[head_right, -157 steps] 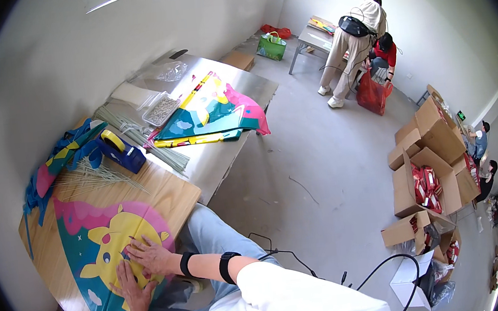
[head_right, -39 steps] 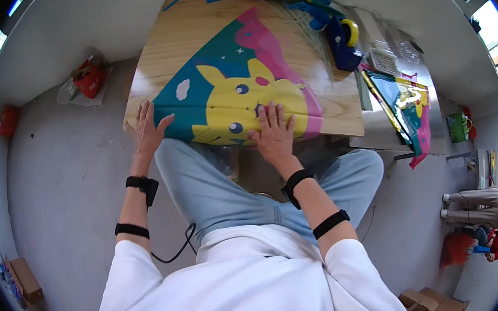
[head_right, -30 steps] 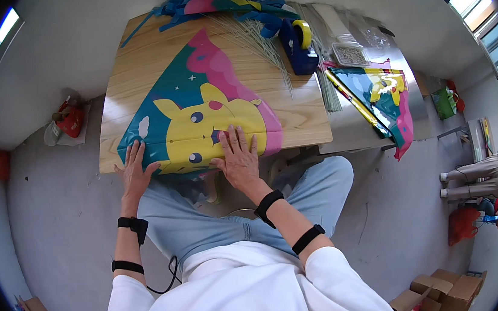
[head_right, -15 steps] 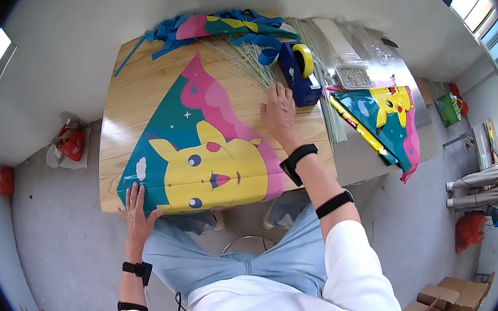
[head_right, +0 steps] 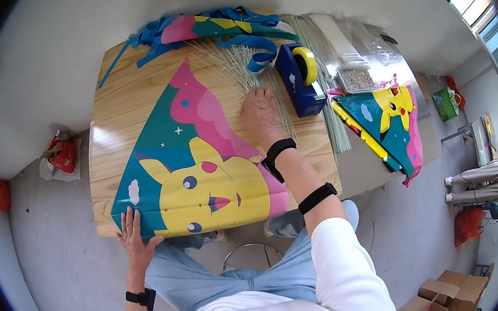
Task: The person assembles a Pikachu-themed kite by applying blue tape to secure the kite material to a wooden board. They smooth the tape and material, then fold the kite in half and secure it with additional tape.
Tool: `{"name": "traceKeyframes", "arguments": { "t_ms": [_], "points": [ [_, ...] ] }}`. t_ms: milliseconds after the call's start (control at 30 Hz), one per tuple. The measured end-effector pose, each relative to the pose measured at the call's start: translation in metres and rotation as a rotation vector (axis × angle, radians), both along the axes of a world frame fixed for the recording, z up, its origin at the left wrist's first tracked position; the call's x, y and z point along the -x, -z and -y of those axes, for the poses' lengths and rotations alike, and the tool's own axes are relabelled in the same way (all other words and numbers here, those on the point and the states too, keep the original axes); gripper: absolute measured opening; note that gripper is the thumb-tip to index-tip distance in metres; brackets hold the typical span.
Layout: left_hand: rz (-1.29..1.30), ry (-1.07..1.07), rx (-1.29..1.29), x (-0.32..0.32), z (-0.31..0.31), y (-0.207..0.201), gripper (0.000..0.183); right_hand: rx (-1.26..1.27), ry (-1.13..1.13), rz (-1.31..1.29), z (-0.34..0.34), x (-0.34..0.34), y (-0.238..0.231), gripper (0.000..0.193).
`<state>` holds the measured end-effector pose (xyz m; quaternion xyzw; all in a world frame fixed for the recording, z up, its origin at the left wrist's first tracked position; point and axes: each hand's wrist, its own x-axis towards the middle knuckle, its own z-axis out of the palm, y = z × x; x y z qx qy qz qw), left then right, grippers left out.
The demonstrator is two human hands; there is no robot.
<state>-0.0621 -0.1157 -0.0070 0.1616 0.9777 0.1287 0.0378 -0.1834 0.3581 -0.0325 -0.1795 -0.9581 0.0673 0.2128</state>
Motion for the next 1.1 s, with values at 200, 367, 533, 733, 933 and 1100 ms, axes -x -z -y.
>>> {"name": "traceKeyframes", "arguments": {
  "t_ms": [200, 367, 533, 733, 933, 1100],
  "points": [
    [0.029, -0.01, 0.028, -0.001, -0.002, -0.008, 0.101, 0.241, 0.148, 0.035, -0.023, 0.024, -0.045, 0.04],
    [0.049, -0.002, 0.06, 0.004, -0.007, -0.014, 0.103, 0.472, 0.098, 0.244, -0.064, 0.049, -0.044, 0.037],
    [0.063, -0.022, 0.062, 0.0, -0.002, -0.012, 0.103, 0.236, 0.176, 0.261, -0.048, 0.052, -0.063, 0.033],
    [0.056, -0.002, 0.05, 0.003, -0.001, -0.008, 0.107, 0.145, 0.028, 0.18, -0.089, 0.082, -0.034, 0.024],
    [0.071, -0.012, 0.065, 0.003, -0.001, -0.009, 0.108, 0.314, -0.255, -0.257, -0.083, 0.135, -0.084, 0.042],
    [0.11, -0.026, 0.05, 0.003, -0.004, -0.012, 0.106, 0.413, -0.487, -0.531, -0.013, 0.18, -0.123, 0.051]
  ]
}}
